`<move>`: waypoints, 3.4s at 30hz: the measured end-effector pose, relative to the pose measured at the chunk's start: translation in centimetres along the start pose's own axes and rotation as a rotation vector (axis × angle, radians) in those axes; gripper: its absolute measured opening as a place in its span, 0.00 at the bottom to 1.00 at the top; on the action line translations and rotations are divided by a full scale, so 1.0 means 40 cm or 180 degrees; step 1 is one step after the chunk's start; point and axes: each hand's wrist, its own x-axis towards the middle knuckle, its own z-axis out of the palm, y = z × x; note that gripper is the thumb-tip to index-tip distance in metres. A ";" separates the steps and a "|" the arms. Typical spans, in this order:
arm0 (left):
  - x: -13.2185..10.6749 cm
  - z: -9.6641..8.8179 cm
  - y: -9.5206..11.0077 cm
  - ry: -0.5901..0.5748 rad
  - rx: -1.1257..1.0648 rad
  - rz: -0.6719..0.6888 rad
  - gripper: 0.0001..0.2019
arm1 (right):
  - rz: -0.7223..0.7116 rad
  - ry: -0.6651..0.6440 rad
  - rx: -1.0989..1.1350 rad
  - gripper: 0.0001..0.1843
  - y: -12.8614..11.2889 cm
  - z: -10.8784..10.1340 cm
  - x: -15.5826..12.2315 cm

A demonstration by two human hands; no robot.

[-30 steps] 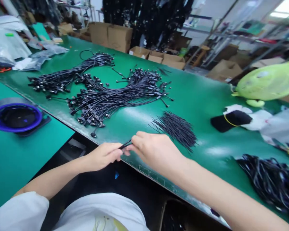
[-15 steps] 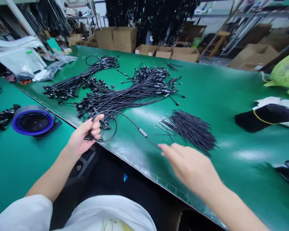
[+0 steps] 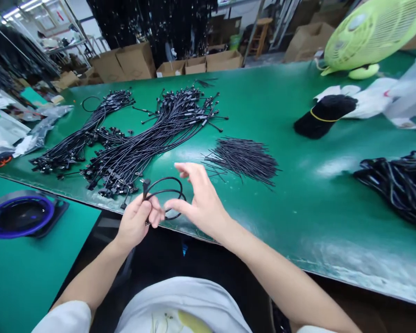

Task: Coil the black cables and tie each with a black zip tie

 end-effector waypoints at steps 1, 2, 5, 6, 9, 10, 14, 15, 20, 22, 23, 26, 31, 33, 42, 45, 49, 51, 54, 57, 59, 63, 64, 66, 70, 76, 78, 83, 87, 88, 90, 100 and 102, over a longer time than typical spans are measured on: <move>0.006 0.010 -0.007 0.0039 -0.0273 -0.0038 0.16 | 0.0306 0.0100 0.0167 0.21 0.011 0.013 -0.004; 0.010 0.023 -0.015 0.0004 -0.0443 -0.0108 0.18 | 0.0651 0.0113 0.0400 0.17 0.019 0.026 -0.009; 0.015 0.058 -0.046 -0.0225 -0.0670 -0.0322 0.23 | 0.1540 0.0133 0.1270 0.12 0.026 0.052 -0.023; 0.014 0.065 -0.056 -0.0254 -0.0713 -0.0355 0.24 | 0.1686 0.0183 0.1552 0.11 0.024 0.056 -0.025; 0.009 0.064 -0.078 0.0003 -0.0781 -0.0399 0.23 | 0.1774 -0.0011 0.2185 0.08 0.015 0.061 -0.032; 0.007 0.058 -0.081 0.0097 -0.0759 -0.0415 0.22 | 0.1747 -0.0088 0.2210 0.08 0.012 0.062 -0.034; 0.000 0.036 -0.086 -0.0166 -0.0373 -0.0574 0.16 | 0.1572 -0.0010 0.1478 0.09 0.010 0.074 -0.046; -0.001 0.033 -0.087 -0.0245 -0.0241 -0.0600 0.15 | 0.1539 0.0055 0.1315 0.09 0.011 0.078 -0.050; 0.001 0.026 -0.089 -0.0315 0.0206 -0.0668 0.18 | 0.1203 -0.0099 0.1175 0.15 0.002 0.090 -0.077; -0.004 0.026 -0.088 -0.0677 0.0380 -0.0908 0.17 | 0.1168 -0.0317 0.1221 0.18 -0.008 0.094 -0.090; -0.008 0.028 -0.086 -0.0926 0.0496 -0.1009 0.15 | 0.1138 -0.0325 0.1195 0.17 -0.012 0.097 -0.094; -0.021 0.037 -0.081 -0.1409 0.0902 -0.0888 0.11 | 0.1028 -0.0098 0.1047 0.16 -0.020 0.107 -0.102; -0.023 0.032 -0.089 -0.1655 0.0645 -0.0908 0.16 | 0.1754 -0.0207 0.2033 0.15 -0.026 0.103 -0.098; -0.023 0.025 -0.098 -0.1874 0.0483 -0.1074 0.13 | 0.2145 -0.0455 0.2690 0.17 -0.030 0.095 -0.099; -0.052 0.078 -0.094 -0.1454 -0.0926 -0.1745 0.27 | 0.2171 0.0067 0.3365 0.24 -0.004 0.084 -0.076; -0.056 0.098 -0.081 -0.1003 -0.1564 -0.1976 0.26 | 0.1815 0.0097 0.3084 0.25 0.010 0.083 -0.071; -0.057 0.117 -0.072 -0.0834 -0.1868 -0.2025 0.24 | 0.1581 0.0242 0.3144 0.22 0.020 0.086 -0.065; -0.059 0.117 -0.074 -0.0858 -0.1936 -0.2011 0.24 | 0.1531 0.0402 0.3035 0.21 0.025 0.064 -0.058; -0.059 0.099 -0.083 -0.0928 -0.1668 -0.1953 0.21 | 0.1149 0.0808 0.1744 0.19 0.029 -0.011 -0.060; -0.049 0.068 -0.087 -0.0984 -0.0726 -0.1736 0.21 | -0.0009 -0.0049 -0.0230 0.14 0.024 -0.081 -0.093; -0.036 0.055 -0.078 -0.1306 0.0262 -0.1591 0.22 | -0.0923 -0.1044 -0.1297 0.14 0.019 -0.091 -0.132; -0.012 0.059 -0.047 -0.2101 0.1659 -0.1356 0.21 | -0.1534 -0.1787 -0.2816 0.22 0.020 -0.050 -0.204; -0.009 0.063 -0.040 -0.2195 0.1787 -0.1344 0.19 | -0.1514 -0.1818 -0.3028 0.24 0.021 -0.041 -0.214; -0.006 0.067 -0.032 -0.2242 0.1906 -0.1416 0.17 | -0.1519 -0.1803 -0.3327 0.24 0.018 -0.034 -0.224; -0.009 0.060 -0.037 -0.2139 0.1641 -0.1681 0.15 | -0.1719 -0.1545 -0.3642 0.15 0.002 -0.049 -0.211; 0.010 0.061 -0.057 -0.2384 0.1605 -0.1496 0.19 | -0.2189 -0.1645 -0.3515 0.10 0.029 -0.079 -0.193; 0.027 0.069 -0.064 -0.2436 0.1993 -0.1376 0.19 | -0.2219 -0.1801 -0.3582 0.09 0.045 -0.085 -0.190; 0.052 0.076 -0.086 -0.2207 0.1485 -0.1557 0.20 | -0.2159 -0.1740 -0.3112 0.11 0.052 -0.098 -0.160; 0.042 0.064 -0.096 -0.1714 0.0704 -0.1626 0.20 | -0.1371 -0.1590 -0.1866 0.13 0.086 -0.168 -0.092; 0.041 0.059 -0.097 -0.1476 0.0457 -0.1609 0.19 | -0.0987 -0.1284 -0.1667 0.14 0.113 -0.200 -0.068; 0.043 0.049 -0.096 -0.0986 -0.0062 -0.1602 0.18 | -0.0124 -0.0373 -0.1717 0.15 0.190 -0.273 -0.016; 0.057 0.060 -0.120 -0.0313 -0.0952 -0.1838 0.17 | 0.1058 0.0299 -0.3298 0.11 0.405 -0.364 0.056; 0.058 0.062 -0.121 -0.0325 -0.0984 -0.1815 0.17 | 0.0871 0.0534 -0.3476 0.12 0.382 -0.358 0.047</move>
